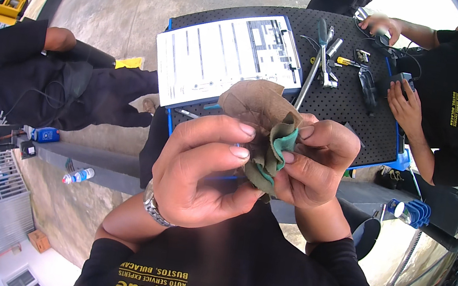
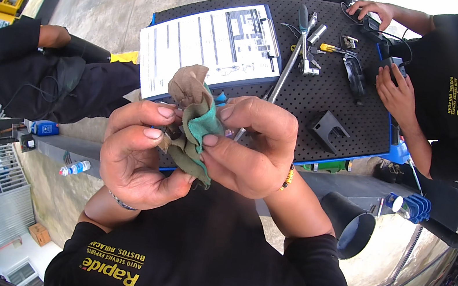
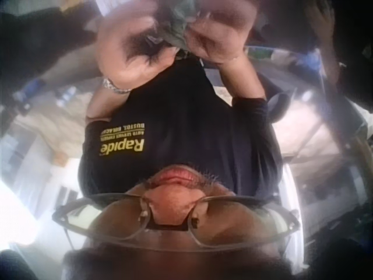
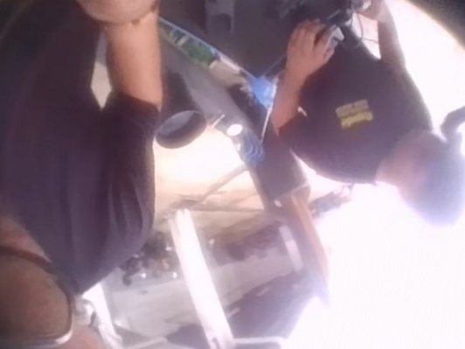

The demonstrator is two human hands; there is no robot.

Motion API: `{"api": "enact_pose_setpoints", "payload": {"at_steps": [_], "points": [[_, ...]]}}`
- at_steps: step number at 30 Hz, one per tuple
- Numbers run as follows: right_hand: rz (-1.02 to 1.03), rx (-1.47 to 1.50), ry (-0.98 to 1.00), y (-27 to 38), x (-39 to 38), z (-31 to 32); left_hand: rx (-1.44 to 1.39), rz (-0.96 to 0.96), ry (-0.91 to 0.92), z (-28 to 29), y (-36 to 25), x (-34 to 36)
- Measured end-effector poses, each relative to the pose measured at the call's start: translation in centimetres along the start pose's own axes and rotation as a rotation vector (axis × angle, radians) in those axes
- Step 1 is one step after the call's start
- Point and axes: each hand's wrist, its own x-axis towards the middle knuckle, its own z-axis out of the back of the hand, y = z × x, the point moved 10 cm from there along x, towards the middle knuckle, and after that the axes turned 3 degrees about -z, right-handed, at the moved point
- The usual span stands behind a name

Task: The person writes on a clipboard, then wipes a small metal car part with a green cloth. They use pliers to manipulate the part, repeatedly squeezing and adjusting it. The person also opens a tool drawer and retrieves a tool before continuing to work on the part with the pliers.

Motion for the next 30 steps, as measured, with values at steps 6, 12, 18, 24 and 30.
{"api": "enact_pose_setpoints", "payload": {"at_steps": [6, 12, 18, 24, 30], "points": [[0.185, -0.213, 0.267, 2.2, 1.7, -1.1, 0.029, -0.148, 0.220, -0.7, -1.3, -0.6], [0.202, -0.199, 0.245, 2.8, 1.4, -1.3, 0.166, -0.146, 0.367, -1.1, -2.8, -1.2], [0.146, -0.165, 0.383, 2.6, 1.8, -1.3, 0.203, -0.213, 0.415, -1.4, -2.8, -1.0], [0.128, -0.324, 0.344, 2.6, 3.3, -0.1, 0.248, -0.106, 0.432, -2.2, -1.0, 0.1], [-0.189, -0.136, 0.214, 1.3, 5.0, 5.1, -0.329, 0.343, 0.173, -0.2, 4.7, -2.2]]}}
